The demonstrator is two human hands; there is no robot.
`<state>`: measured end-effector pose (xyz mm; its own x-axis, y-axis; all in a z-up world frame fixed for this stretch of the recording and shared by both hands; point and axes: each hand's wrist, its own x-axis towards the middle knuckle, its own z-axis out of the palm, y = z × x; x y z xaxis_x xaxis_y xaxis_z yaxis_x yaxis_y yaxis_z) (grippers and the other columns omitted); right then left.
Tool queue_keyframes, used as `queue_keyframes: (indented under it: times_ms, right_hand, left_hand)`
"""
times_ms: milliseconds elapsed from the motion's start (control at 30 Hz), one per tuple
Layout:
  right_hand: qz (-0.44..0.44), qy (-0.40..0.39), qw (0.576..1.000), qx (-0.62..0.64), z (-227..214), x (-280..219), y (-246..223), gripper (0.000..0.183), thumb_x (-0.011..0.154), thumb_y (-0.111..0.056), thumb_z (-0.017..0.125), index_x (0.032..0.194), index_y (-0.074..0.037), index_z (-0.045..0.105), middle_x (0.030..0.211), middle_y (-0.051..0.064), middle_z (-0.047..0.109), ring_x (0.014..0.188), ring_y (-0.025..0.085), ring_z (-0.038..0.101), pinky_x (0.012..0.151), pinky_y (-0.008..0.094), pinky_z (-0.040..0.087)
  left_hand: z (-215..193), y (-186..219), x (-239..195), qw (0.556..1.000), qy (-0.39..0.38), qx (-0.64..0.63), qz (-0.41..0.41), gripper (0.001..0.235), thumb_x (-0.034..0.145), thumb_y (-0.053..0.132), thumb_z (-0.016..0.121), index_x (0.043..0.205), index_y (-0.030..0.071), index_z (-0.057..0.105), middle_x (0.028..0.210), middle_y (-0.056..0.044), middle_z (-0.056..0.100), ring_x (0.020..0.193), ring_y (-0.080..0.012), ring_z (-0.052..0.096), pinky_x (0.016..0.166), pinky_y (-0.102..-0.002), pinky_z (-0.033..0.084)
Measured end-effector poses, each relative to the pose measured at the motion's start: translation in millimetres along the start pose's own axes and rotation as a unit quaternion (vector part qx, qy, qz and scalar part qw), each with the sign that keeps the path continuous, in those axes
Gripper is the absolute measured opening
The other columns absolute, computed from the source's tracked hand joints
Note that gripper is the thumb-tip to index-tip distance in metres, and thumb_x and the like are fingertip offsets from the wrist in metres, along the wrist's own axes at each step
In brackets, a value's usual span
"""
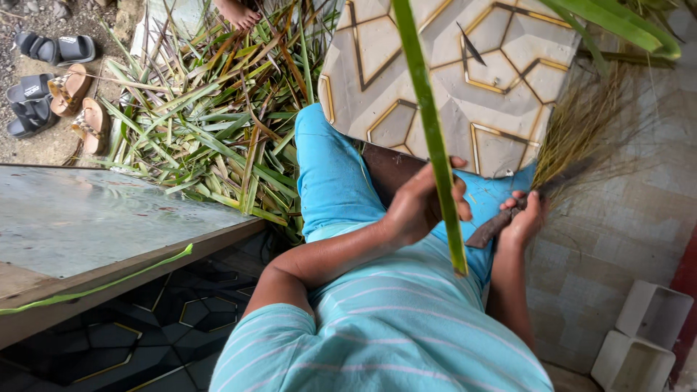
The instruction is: The person sits on the floor and uses a knife to split long green leaves into thin strips. They repeatedly pull the leaves through the blade to create uniform strips, which accumulate on the floor beside them.
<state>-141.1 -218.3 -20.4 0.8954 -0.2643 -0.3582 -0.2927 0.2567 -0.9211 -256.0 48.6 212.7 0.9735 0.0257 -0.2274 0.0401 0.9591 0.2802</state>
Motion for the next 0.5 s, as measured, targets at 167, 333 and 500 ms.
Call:
queue_keyframes:
  times_ms: [167,333,500]
  right_hand:
    - [-0.001,-0.004,1.000,0.025,2.4,7.5,2.9,0.016,0.110,-0.025,0.052,0.125,-0.021,0.053,0.090,0.009,0.068,0.060,0.015,0.064,0.050,0.031,0.062]
    - [0.001,-0.015,1.000,0.027,-4.1,3.3,-1.2,0.019,0.110,-0.021,0.049,0.128,-0.020,0.049,0.096,0.008,0.068,0.063,0.016,0.065,0.053,0.031,0.061]
    - [0.027,-0.003,0.997,0.075,-8.7,-1.6,-10.5,0.028,0.107,-0.019,0.050,0.135,-0.021,0.046,0.108,0.007,0.071,0.070,0.015,0.070,0.060,0.028,0.063]
  left_hand:
    - [15.6,-37.9,-1.3,0.985,-0.082,0.148,-0.040,0.019,0.111,0.015,0.051,0.124,0.008,0.062,0.086,-0.020,0.067,0.076,-0.0350,0.077,0.069,-0.047,0.065]
    - [-29.5,-29.2,56.9,0.973,-0.034,0.227,-0.013,0.019,0.108,0.020,0.056,0.121,0.006,0.061,0.072,-0.020,0.061,0.055,-0.0290,0.067,0.049,-0.037,0.056]
    - [-68.0,17.9,88.3,0.953,0.033,0.299,-0.044,0.033,0.106,0.039,0.058,0.102,0.007,0.065,0.057,-0.014,0.053,0.038,-0.0236,0.054,0.032,-0.032,0.036]
